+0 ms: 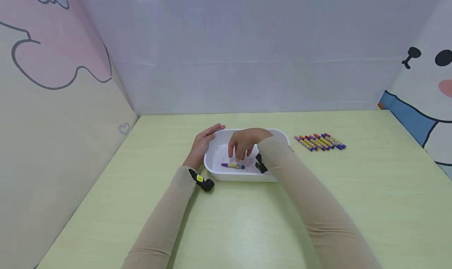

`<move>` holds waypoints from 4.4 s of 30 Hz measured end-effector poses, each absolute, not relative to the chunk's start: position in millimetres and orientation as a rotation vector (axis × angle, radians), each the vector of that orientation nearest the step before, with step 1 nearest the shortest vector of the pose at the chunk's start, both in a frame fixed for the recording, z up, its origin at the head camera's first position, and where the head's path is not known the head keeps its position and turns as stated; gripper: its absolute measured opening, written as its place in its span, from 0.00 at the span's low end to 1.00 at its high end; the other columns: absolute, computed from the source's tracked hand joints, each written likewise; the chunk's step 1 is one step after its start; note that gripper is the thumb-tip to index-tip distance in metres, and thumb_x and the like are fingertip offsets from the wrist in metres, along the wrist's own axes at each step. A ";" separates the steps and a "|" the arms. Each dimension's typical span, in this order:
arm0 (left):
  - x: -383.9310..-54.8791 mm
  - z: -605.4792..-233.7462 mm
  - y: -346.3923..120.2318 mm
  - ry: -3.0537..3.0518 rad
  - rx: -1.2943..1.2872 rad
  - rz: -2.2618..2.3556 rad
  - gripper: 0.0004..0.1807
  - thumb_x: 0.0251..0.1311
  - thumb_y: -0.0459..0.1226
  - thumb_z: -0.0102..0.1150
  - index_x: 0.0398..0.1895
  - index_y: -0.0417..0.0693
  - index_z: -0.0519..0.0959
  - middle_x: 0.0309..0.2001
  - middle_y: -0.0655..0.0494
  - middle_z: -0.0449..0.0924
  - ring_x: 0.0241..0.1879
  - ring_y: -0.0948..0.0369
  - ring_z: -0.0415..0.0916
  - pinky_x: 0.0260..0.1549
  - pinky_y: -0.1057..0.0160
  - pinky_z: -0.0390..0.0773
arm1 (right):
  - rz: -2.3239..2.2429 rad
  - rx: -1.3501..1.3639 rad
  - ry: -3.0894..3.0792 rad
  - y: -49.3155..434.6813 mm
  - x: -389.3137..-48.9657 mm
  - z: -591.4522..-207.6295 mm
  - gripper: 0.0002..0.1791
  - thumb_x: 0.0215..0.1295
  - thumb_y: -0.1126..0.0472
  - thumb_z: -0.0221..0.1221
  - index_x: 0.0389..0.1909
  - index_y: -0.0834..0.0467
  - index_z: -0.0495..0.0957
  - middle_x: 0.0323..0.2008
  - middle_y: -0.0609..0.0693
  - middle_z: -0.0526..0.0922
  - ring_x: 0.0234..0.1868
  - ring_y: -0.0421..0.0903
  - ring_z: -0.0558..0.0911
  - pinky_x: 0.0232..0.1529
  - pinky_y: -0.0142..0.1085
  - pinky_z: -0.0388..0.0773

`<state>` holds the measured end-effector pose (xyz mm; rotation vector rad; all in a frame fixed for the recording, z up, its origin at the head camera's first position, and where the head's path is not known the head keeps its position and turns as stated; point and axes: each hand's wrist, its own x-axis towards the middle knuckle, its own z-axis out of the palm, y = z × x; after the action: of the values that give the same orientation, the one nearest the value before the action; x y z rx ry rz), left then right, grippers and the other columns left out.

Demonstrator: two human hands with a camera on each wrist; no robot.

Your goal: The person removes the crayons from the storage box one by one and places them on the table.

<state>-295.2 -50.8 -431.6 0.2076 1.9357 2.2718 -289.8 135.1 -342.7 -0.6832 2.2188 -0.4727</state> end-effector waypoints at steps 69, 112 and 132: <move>-297.5 -432.1 -50.7 1.981 0.178 2.265 0.22 0.71 0.29 0.39 0.63 0.49 0.74 0.60 0.53 0.77 0.65 0.63 0.68 0.65 0.60 0.69 | -0.502 -0.713 2.359 158.1 -295.5 -335.0 0.10 0.59 0.62 0.61 0.42 0.56 0.81 0.32 0.49 0.82 0.34 0.48 0.81 0.39 0.33 0.79; -296.4 -431.3 -49.9 1.995 0.131 2.218 0.21 0.71 0.33 0.41 0.63 0.53 0.73 0.58 0.62 0.79 0.64 0.68 0.69 0.64 0.63 0.69 | -0.728 -0.110 2.885 350.4 -259.3 -348.1 0.25 0.67 0.54 0.55 0.57 0.68 0.74 0.54 0.72 0.75 0.53 0.69 0.73 0.51 0.64 0.71; -295.3 -432.6 -48.5 1.908 0.179 2.254 0.21 0.72 0.33 0.40 0.65 0.50 0.71 0.62 0.59 0.76 0.65 0.66 0.67 0.66 0.64 0.67 | -0.685 0.134 3.034 404.4 -237.7 -380.0 0.21 0.65 0.63 0.53 0.53 0.75 0.73 0.48 0.75 0.77 0.49 0.74 0.72 0.49 0.63 0.70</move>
<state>-295.3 -48.5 -432.6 0.1787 1.9080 2.2538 -237.7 404.4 -380.0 0.1342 3.0345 -0.6853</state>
